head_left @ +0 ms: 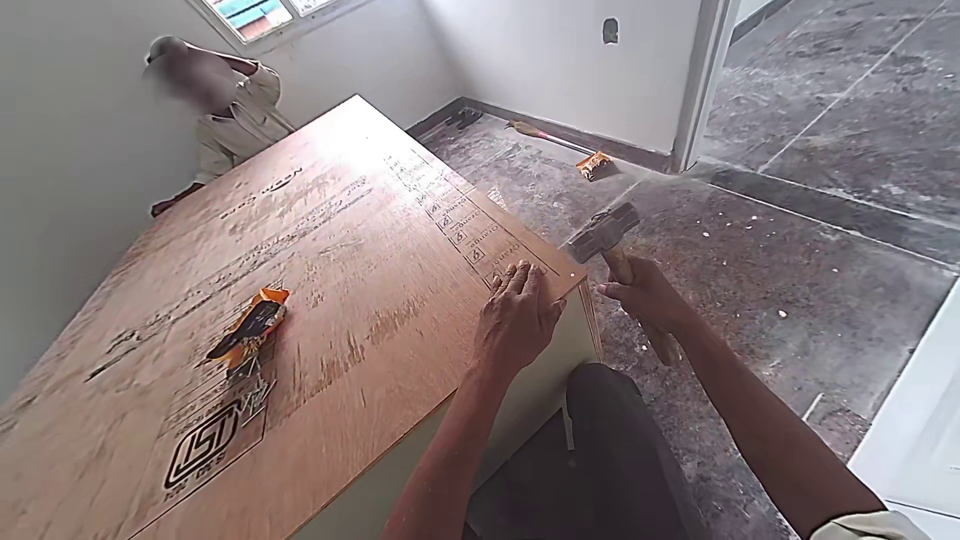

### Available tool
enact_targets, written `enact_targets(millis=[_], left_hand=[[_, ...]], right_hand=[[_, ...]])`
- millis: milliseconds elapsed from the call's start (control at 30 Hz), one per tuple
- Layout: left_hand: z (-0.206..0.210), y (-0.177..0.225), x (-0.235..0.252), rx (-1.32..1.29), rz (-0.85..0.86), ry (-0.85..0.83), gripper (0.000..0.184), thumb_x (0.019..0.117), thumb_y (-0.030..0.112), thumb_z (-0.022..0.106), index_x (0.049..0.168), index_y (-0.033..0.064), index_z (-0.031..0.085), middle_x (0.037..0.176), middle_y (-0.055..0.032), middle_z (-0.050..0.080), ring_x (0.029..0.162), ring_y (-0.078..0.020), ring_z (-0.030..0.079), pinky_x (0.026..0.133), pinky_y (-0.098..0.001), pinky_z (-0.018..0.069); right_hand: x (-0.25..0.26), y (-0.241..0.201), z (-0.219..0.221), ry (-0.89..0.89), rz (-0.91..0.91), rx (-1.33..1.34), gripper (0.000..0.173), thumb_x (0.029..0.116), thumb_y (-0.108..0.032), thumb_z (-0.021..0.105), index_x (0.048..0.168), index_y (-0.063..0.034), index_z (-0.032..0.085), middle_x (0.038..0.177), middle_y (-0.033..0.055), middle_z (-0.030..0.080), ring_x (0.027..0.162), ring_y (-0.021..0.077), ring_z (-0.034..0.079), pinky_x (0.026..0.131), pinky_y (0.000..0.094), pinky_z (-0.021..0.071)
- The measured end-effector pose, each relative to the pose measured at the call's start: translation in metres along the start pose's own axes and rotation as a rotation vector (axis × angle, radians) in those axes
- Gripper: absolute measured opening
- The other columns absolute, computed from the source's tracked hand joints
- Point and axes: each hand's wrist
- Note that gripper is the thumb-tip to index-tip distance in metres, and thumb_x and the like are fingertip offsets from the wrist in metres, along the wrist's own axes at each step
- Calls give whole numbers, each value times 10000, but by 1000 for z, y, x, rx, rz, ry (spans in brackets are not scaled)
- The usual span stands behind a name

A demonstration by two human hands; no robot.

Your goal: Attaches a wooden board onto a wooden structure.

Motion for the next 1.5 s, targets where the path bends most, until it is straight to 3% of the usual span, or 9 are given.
enact_targets(millis=[200, 433, 600, 833, 1000, 1067, 1167, 1400, 1500], left_hand=[[2, -2, 0, -11, 14, 38, 649, 1034, 483, 521, 1495, 26, 518, 1578, -166, 468, 1505, -305, 391, 1237, -493, 285], [5, -1, 0, -1, 25, 61, 643, 1023, 471, 538, 1482, 21, 532, 1568, -176, 478, 1499, -306, 401, 1232, -503, 289], [4, -2, 1, -8, 19, 61, 637, 1019, 457, 556, 1478, 16, 534, 1568, -170, 480, 1497, -306, 404, 1236, -504, 281], [9, -7, 0, -56, 65, 128, 633, 998, 451, 597, 1458, 18, 558, 1530, -170, 525, 1463, -301, 456, 1216, -528, 314], [-3, -9, 28, -178, 186, -85, 665, 988, 435, 634, 1576, 192, 439, 1643, -61, 390, 1568, -274, 243, 1211, -676, 172], [-1, -6, 48, -196, 304, -93, 515, 966, 333, 676, 1444, 158, 596, 1528, -73, 533, 1520, -291, 345, 1192, -675, 224], [5, -1, 64, -198, 424, -39, 224, 912, 235, 693, 1084, 96, 725, 1172, -67, 672, 1234, -260, 575, 1120, -603, 352], [3, 1, 70, -157, 444, -65, 138, 882, 229, 703, 974, 126, 707, 1056, -40, 655, 1164, -263, 574, 1066, -650, 348], [7, -1, 67, -170, 463, -25, 177, 892, 228, 699, 1038, 135, 735, 1123, -44, 675, 1211, -264, 573, 1092, -641, 342]], right_hand=[[-1, 5, -9, 22, 5, 74, 127, 959, -32, 681, 966, -21, 554, 612, 23, 520, 416, 73, 456, 425, 210, 436], [9, -13, -34, 436, -39, 422, 163, 967, -26, 619, 937, -129, 496, 562, -35, 437, 384, 45, 411, 372, 208, 430], [-3, -5, -17, -19, 58, -104, 111, 962, -7, 649, 947, -17, 540, 586, 33, 496, 424, 94, 460, 432, 236, 427], [-4, 16, -9, 58, 88, 153, 152, 946, 28, 652, 937, -30, 512, 571, 20, 487, 407, 83, 455, 420, 216, 433], [-33, 44, -8, 126, 104, 265, 146, 922, 18, 636, 947, -60, 514, 608, -12, 502, 407, 61, 451, 393, 201, 423], [-48, 59, -5, 155, 135, 296, 160, 906, 15, 637, 954, -68, 509, 600, -19, 497, 401, 59, 443, 387, 202, 419], [-66, 85, -1, 199, 202, 346, 151, 899, 26, 640, 939, -62, 524, 571, -5, 491, 389, 75, 437, 374, 218, 412], [-89, 124, 8, 226, 345, 365, 153, 905, 43, 639, 951, -47, 524, 538, 4, 453, 371, 87, 432, 354, 232, 418], [-91, 122, 7, 216, 350, 341, 154, 908, 35, 643, 956, -48, 523, 549, 8, 471, 371, 87, 431, 354, 231, 414]])
Point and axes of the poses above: each hand's wrist, its own x-axis towards the middle knuckle, its own z-axis out of the palm, y = z × x
